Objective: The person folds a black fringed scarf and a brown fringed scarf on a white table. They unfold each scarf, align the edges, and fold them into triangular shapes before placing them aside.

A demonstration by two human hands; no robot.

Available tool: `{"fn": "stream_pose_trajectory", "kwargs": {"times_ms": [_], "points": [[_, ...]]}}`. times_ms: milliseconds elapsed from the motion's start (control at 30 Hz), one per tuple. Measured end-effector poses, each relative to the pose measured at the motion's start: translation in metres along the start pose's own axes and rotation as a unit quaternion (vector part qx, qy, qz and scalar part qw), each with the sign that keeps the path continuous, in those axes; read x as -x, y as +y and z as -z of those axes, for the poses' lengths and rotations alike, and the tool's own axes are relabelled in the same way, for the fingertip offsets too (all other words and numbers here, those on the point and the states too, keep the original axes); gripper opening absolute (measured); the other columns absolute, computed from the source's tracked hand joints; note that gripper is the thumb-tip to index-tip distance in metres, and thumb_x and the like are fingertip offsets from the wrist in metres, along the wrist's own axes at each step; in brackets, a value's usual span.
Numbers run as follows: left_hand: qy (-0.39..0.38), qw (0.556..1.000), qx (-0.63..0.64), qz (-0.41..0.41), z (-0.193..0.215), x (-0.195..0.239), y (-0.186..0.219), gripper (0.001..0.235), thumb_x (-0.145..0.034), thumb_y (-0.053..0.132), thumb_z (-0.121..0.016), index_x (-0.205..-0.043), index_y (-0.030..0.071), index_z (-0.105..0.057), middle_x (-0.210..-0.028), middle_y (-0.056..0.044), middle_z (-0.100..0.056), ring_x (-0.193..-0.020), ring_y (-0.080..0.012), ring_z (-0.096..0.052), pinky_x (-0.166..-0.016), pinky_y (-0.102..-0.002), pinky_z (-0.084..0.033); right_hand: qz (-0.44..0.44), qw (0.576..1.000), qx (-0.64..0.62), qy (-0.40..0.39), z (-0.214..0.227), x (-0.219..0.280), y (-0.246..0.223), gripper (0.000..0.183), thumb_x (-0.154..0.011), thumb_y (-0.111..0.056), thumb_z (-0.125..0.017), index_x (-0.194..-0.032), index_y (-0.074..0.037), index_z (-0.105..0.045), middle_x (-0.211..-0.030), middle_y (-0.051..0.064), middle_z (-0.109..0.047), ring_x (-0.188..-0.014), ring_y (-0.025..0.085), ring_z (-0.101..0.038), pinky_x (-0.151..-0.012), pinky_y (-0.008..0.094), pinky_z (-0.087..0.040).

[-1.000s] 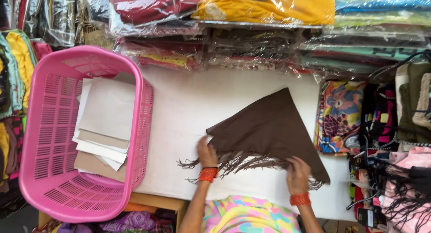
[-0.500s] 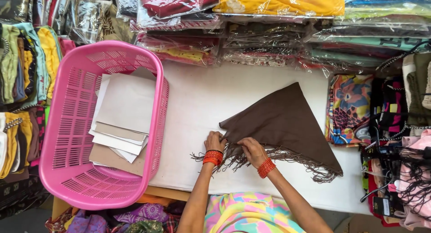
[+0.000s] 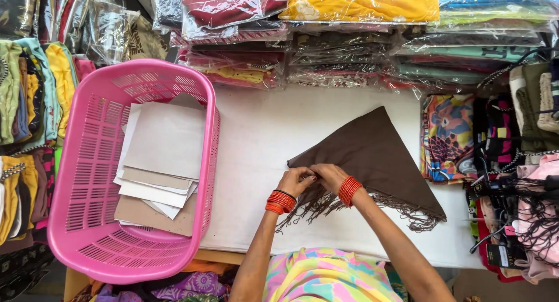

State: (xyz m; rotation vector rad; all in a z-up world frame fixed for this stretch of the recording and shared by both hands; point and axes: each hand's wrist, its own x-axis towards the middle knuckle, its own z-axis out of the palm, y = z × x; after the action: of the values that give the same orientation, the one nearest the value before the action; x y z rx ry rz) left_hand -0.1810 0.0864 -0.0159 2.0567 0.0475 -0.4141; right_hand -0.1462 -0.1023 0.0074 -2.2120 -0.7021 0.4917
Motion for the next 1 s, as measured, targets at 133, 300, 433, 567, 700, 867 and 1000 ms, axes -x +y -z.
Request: {"fn": "stream_pose_trajectory", "kwargs": {"times_ms": [133, 300, 433, 567, 700, 867, 1000], "points": [[-0.023, 0.991, 0.122, 0.055, -0.005, 0.006, -0.025, 0.016, -0.095, 0.015, -0.070, -0.107, 0.005, -0.075, -0.095, -0.011, -0.080, -0.085, -0.0198, -0.076, -0.079, -0.034, -0.060, -0.007, 0.998, 0.040, -0.039, 0.014, 0.013, 0.008, 0.036, -0.076, 0.011, -0.070, -0.109, -0.004, -0.070, -0.103, 0.014, -0.073, -0.099, 0.034, -0.070, -0.082, 0.043, -0.057], [0.159, 0.987, 0.014, 0.010, -0.031, 0.025, -0.058, 0.019, -0.089, 0.002, -0.069, -0.107, 0.006, -0.070, -0.103, -0.014, -0.076, -0.089, -0.0292, -0.074, -0.080, -0.039, -0.059, 0.068, 0.995, 0.014, -0.072, 0.005, 0.052, 0.046, 0.036, -0.069, 0.018, -0.064, -0.099, -0.002, -0.075, -0.105, 0.013, -0.075, -0.097, 0.031, -0.073, -0.082, 0.039, -0.060], [0.139, 0.980, -0.130, -0.061, -0.048, 0.029, -0.056, 0.034, -0.080, -0.004, -0.073, -0.112, 0.006, -0.069, -0.113, -0.020, -0.065, -0.104, -0.0382, -0.062, -0.089, -0.046, -0.054, 0.036, 0.990, 0.009, -0.139, 0.032, 0.071, 0.026, 0.032, -0.068, 0.018, -0.064, -0.091, 0.001, -0.076, -0.108, 0.014, -0.075, -0.093, 0.030, -0.074, -0.078, 0.038, -0.060], [0.111, 0.982, -0.152, -0.019, -0.054, 0.034, -0.040, 0.049, -0.075, 0.004, -0.080, -0.121, 0.004, -0.062, -0.114, -0.020, -0.058, -0.104, -0.0385, -0.060, -0.086, -0.048, -0.053, -0.051, 0.980, -0.047, -0.188, 0.061, 0.081, 0.019, 0.030, -0.070, 0.018, -0.061, -0.091, 0.002, -0.075, -0.104, 0.012, -0.078, -0.085, 0.026, -0.076, -0.075, 0.036, -0.061], [0.081, 0.979, -0.181, 0.042, -0.061, 0.035, -0.043, 0.045, -0.077, 0.015, -0.084, -0.114, 0.005, -0.061, -0.111, -0.017, -0.058, -0.103, -0.0356, -0.061, -0.086, -0.047, -0.052, -0.058, 0.978, -0.067, -0.187, 0.063, 0.099, 0.067, 0.026, -0.070, 0.019, -0.058, -0.084, 0.004, -0.074, -0.105, 0.012, -0.079, -0.084, 0.025, -0.077, -0.074, 0.034, -0.062], [0.117, 0.981, -0.147, 0.046, -0.067, 0.029, -0.041, 0.030, -0.092, 0.028, -0.082, -0.105, 0.006, -0.066, -0.103, -0.015, -0.062, -0.095, -0.0343, -0.061, -0.083, -0.049, -0.048, -0.139, 0.965, 0.012, -0.220, 0.070, 0.112, 0.082, 0.022, -0.078, 0.012, -0.060, -0.078, 0.000, -0.078, -0.098, 0.007, -0.081, -0.084, 0.020, -0.078, -0.076, 0.031, -0.063], [0.108, 0.977, -0.182, 0.036, -0.076, 0.021, -0.051, 0.025, -0.087, 0.025, -0.080, -0.098, 0.007, -0.068, -0.100, -0.013, -0.064, -0.097, -0.0328, -0.062, -0.083, -0.048, -0.048, -0.184, 0.954, 0.071, -0.228, 0.081, 0.108, 0.061, 0.019, -0.083, 0.006, -0.062, -0.084, -0.003, -0.079, -0.096, 0.005, -0.080, -0.084, 0.020, -0.077, -0.077, 0.030, -0.062]]}}
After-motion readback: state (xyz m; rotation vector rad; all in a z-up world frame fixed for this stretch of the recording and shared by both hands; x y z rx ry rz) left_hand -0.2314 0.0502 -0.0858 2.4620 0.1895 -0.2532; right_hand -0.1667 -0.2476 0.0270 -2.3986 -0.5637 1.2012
